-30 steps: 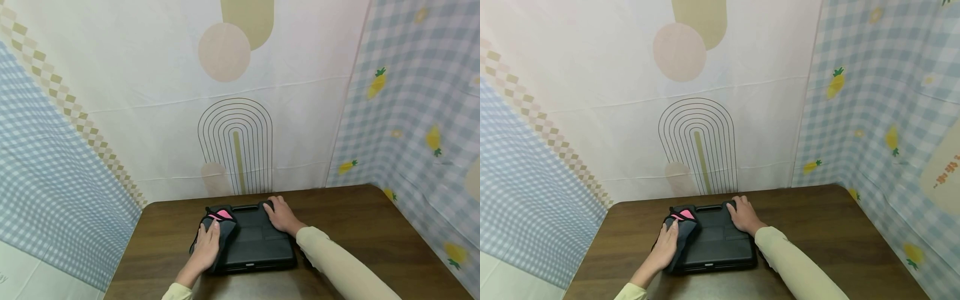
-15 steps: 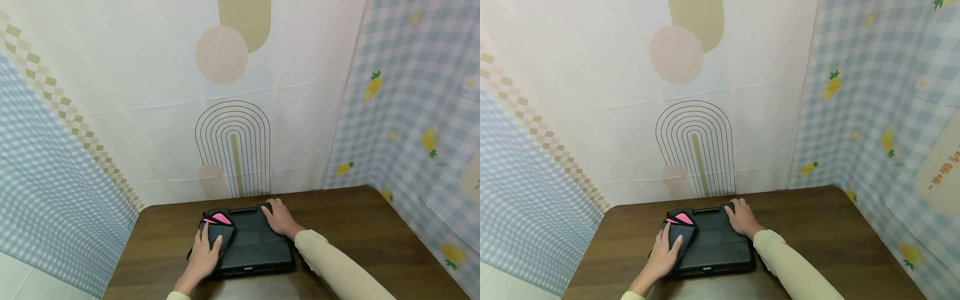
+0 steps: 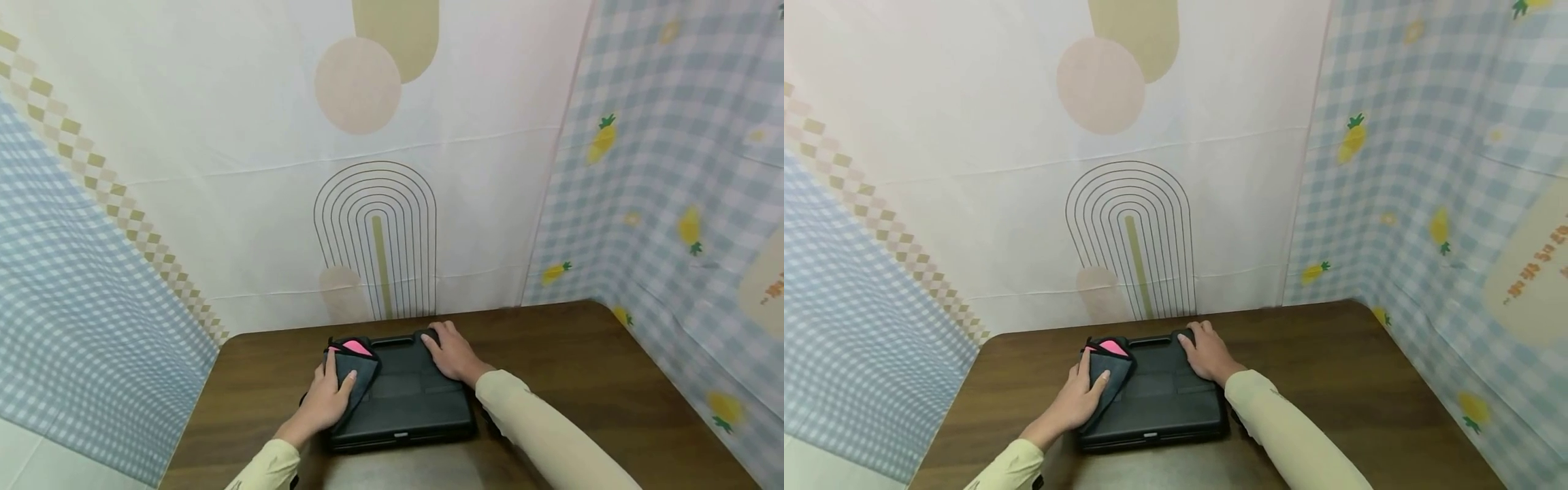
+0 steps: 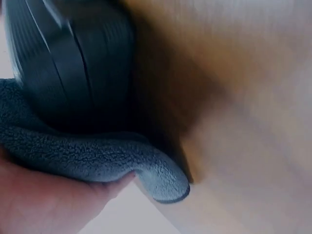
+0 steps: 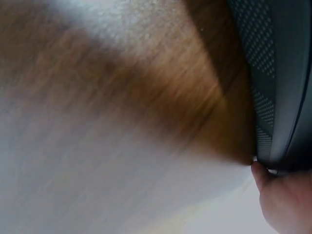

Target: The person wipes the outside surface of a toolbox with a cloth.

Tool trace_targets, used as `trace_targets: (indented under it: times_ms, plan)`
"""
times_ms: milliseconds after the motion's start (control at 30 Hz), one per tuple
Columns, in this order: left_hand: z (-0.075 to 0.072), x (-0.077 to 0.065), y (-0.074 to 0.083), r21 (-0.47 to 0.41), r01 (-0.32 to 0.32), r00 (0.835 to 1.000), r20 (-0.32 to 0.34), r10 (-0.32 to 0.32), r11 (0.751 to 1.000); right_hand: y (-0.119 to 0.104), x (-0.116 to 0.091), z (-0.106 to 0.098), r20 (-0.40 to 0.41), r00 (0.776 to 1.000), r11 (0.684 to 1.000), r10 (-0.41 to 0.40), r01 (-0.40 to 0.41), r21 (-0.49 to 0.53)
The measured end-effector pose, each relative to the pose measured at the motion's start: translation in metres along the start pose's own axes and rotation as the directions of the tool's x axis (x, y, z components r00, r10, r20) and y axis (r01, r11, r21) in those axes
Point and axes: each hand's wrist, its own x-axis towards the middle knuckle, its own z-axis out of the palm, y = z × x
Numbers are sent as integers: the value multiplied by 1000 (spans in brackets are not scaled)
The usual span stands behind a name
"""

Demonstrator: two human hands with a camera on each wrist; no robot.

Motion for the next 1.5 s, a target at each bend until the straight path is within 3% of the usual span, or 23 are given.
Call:
trace_targets:
  times_ms: [200, 467, 767, 1000, 1300, 1500]
  plan:
    - [-6, 29, -5, 17, -52, 996, 76, 51, 998, 2, -1, -3, 30, 999, 1000, -14, 15, -16]
    - [-12, 55, -2, 14, -43, 985, 167, 40, 999, 3, -4, -9, 33, 999, 999, -26, 27, -18]
    - [-18, 74, -9, 76, -100, 984, 158, 87, 992, 2, -2, -5, 30, 998, 998, -55, 55, -26]
    - [-16, 86, -17, 120, -101, 987, 136, 85, 988, 0, 2, -2, 39, 998, 999, -44, 45, -11]
    - [-18, 90, -8, 222, -164, 981, 136, 136, 961, -3, 3, 0, 4, 998, 998, -56, 56, -41]
    - [-13, 95, 4, 328, -198, 975, 162, 151, 924, -4, 2, 0, 21, 998, 995, -51, 52, -82]
